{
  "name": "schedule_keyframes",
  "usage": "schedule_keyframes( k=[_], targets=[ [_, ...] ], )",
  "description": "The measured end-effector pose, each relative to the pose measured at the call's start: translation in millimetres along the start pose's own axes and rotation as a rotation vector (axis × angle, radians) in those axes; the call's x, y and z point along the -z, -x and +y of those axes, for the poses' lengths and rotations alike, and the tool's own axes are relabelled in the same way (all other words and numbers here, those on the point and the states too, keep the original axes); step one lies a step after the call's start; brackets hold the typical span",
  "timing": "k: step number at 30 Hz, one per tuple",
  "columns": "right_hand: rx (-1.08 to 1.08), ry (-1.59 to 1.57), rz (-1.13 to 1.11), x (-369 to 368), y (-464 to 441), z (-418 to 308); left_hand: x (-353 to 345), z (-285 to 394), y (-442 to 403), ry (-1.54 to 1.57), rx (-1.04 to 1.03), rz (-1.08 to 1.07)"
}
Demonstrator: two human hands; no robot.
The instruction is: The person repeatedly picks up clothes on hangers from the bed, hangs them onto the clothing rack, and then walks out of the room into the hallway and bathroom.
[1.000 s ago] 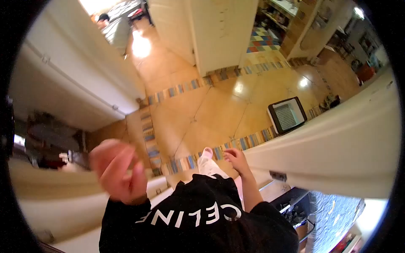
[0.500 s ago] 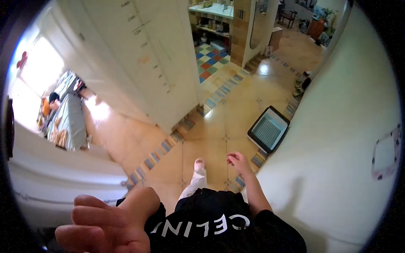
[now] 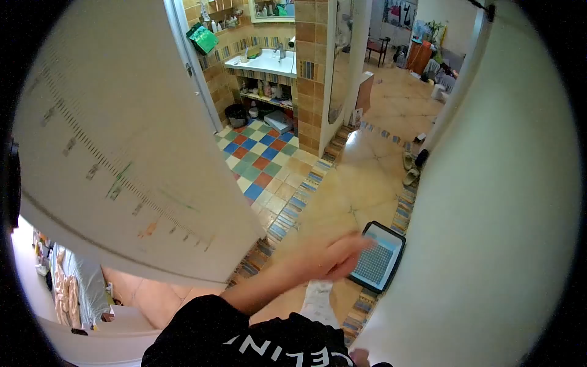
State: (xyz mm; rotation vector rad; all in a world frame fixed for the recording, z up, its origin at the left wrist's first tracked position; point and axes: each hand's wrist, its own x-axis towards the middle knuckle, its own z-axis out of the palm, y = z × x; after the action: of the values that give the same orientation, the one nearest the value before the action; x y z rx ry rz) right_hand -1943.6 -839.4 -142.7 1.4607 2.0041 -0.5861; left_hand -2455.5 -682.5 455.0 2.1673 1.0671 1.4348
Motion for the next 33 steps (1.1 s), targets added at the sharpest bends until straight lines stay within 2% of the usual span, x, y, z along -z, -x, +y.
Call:
schedule_keyframes(
  k=[1, 3, 4, 6, 9, 10, 11, 12, 13, 15, 16, 17, 18, 21, 22, 23, 24, 26, 27, 28, 29, 30, 31, 32, 33],
  targets=[
    [-0.116, -0.083, -0.07, 40, -6, -11, -22, -54, -19, -0.088, 0.062, -0.021],
    [-0.257, -0.192, -0.084, 113, -46, -24, -78, -219, 36, -0.273, 0.238, -0.127],
    [-0.303, -0.233, -0.07, 148, -73, -26, -95, -291, 95, -0.271, 0.647, -0.267],
    [-0.389, -0.327, -0.023, 221, -129, -28, -108, -381, 217, -0.28, 1.097, -0.46],
    [-0.519, -0.463, 0.063, 313, -216, -29, -73, -399, 362, -0.202, 1.64, -0.463],
    [-0.701, -0.484, 0.129, 337, -241, -30, -49, -383, 390, -0.153, 1.821, -0.383],
    [-1.015, -0.54, 0.315, 362, -275, -29, -28, -366, 410, -0.108, 1.978, -0.264],
    [-1.364, -0.639, 0.66, 385, -311, -27, -8, -348, 421, -0.051, 2.11, -0.096],
    [-1.395, -0.696, 0.83, 414, -339, -25, 9, -327, 429, 0.011, 2.221, 0.1],
    [-0.011, -0.906, 0.1, 489, -391, -19, 31, -297, 430, 0.125, 2.344, 0.522],
    [-0.184, -1.161, 0.092, 549, -435, -36, 36, -286, 426, 0.172, 2.369, 0.702],
    [-0.143, -1.29, 0.16, 603, -471, -57, 36, -283, 416, 0.215, 2.364, 0.841],
    [0.091, -1.343, 0.133, 647, -496, -67, 32, -284, 405, 0.241, 2.358, 0.943],
    [0.097, -1.407, 0.254, 756, -568, -144, 21, -312, 340, 0.265, 2.293, 1.167],
    [0.117, -1.387, 0.232, 781, -577, -170, 11, -341, 369, 0.67, 2.308, 1.263],
    [0.144, -1.373, 0.21, 803, -582, -208, 6, -377, 378, 0.784, 2.318, 1.148],
    [0.168, -1.361, 0.188, 815, -585, -240, 9, -422, 365, 0.736, 2.325, 0.889],
    [0.168, -1.191, 0.035, 829, -603, -289, 30, -528, 333, 0.404, 2.214, 0.331],
    [0.145, -1.148, -0.02, 836, -605, -317, 53, -580, 307, 0.212, 2.119, 0.13],
    [0.122, -1.105, -0.078, 844, -610, -343, 79, -629, 277, 0.071, 2.016, 0.077],
    [0.105, -1.103, -0.113, 849, -623, -360, 109, -669, 236, -0.042, 1.892, 0.139],
    [0.082, -1.103, -0.152, 851, -637, -378, 137, -695, 192, -0.119, 1.672, 0.351],
    [0.059, -1.107, -0.191, 852, -648, -395, 174, -726, 146, -0.257, 1.642, 0.178],
    [0.04, -1.099, -0.222, 862, -656, -416, 226, -726, 79, -0.049, 1.554, 0.282],
    [0.023, -1.091, -0.245, 870, -672, -435, 247, -761, 59, -0.061, 1.432, 0.291]
  ],
)
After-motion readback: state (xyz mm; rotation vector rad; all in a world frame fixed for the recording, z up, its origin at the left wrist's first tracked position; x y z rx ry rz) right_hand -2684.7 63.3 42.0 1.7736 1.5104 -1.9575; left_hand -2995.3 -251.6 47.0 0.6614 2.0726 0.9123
